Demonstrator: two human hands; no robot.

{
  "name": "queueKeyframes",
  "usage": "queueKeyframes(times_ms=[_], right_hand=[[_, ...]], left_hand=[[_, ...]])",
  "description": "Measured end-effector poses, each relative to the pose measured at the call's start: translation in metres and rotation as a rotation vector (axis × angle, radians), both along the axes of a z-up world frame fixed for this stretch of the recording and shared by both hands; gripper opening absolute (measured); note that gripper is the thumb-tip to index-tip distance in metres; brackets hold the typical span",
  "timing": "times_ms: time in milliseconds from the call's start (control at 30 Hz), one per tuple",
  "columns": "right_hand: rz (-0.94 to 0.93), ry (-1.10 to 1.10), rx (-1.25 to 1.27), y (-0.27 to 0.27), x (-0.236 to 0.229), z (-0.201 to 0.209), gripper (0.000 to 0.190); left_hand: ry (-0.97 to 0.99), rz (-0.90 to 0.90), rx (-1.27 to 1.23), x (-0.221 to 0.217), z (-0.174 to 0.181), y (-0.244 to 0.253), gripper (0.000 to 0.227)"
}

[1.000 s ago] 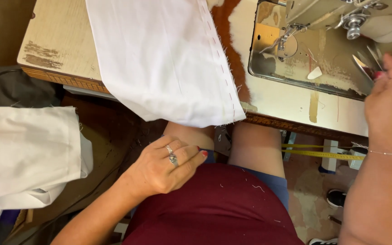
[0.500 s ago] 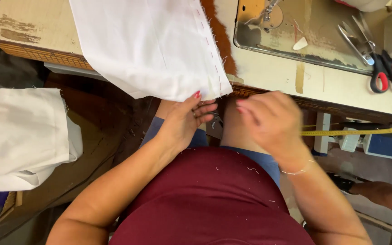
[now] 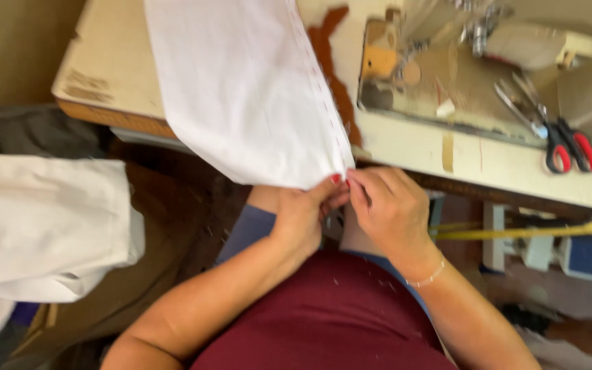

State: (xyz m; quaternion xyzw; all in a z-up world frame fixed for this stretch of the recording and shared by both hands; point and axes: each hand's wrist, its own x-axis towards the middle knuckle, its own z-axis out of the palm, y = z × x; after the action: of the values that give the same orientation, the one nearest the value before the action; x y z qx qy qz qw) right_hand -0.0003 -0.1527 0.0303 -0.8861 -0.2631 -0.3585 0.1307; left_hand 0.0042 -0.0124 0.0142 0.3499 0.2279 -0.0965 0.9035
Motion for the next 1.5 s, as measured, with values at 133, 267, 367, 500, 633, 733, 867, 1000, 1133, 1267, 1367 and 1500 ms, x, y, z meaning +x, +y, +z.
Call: queueKeyframes(times_ms=[133,267,367,500,633,733,867,1000,1133,1267,1367,1500], right_hand=[[-0.068,-0.016,-0.135,-0.002,0.004,-0.004,0.005],[-0.039,0.120,-0.014,0.002,0.005,0.008,0.006],[-0.067,0.163,-0.015,0.000,0.005,0.002,0.004],[-0.181,0.102,-0.067,0.001,0.012,-0.002,0.007],[-0.184,0.207,0.053,0.001,0.011,-0.004,0.006],[-0.205,0.156,-0.047,0.000,0.010,-0.001,0.008],[-0.202,-0.013,-0.197,0.002,0.012,-0.007,0.013],[-0.196,0.012,-0.144,0.001,0.014,-0.004,0.012],[-0.135,0.120,-0.153,-0.003,0.010,0.009,0.011],[-0.150,-0.003,-0.208,0.001,0.013,0.008,0.013],[-0.221,-0.081,-0.236,0.007,0.018,0.007,0.019],[-0.179,0.069,-0.040,-0.013,0.021,-0.001,0.008]], left_hand=[[0.016,-0.001,0.016,0.001,-0.010,-0.002,0.022],[0.002,0.034,0.001,0.008,-0.019,-0.001,0.023],[-0.008,0.038,0.020,0.006,-0.016,-0.003,0.023],[-0.046,0.084,0.031,0.010,-0.017,-0.009,0.023],[-0.062,0.078,0.037,0.007,-0.025,-0.008,0.021],[-0.062,0.077,0.039,0.006,-0.024,-0.008,0.021],[-0.063,0.094,0.019,0.007,-0.022,-0.010,0.022],[-0.064,0.083,0.034,0.007,-0.018,-0.008,0.021],[-0.065,0.069,0.043,0.010,-0.018,-0.005,0.025],[-0.085,0.068,0.034,0.011,-0.016,-0.008,0.023],[-0.063,0.071,0.028,0.013,-0.002,-0.005,0.025],[-0.082,0.090,0.087,0.009,0.014,0.000,0.025]])
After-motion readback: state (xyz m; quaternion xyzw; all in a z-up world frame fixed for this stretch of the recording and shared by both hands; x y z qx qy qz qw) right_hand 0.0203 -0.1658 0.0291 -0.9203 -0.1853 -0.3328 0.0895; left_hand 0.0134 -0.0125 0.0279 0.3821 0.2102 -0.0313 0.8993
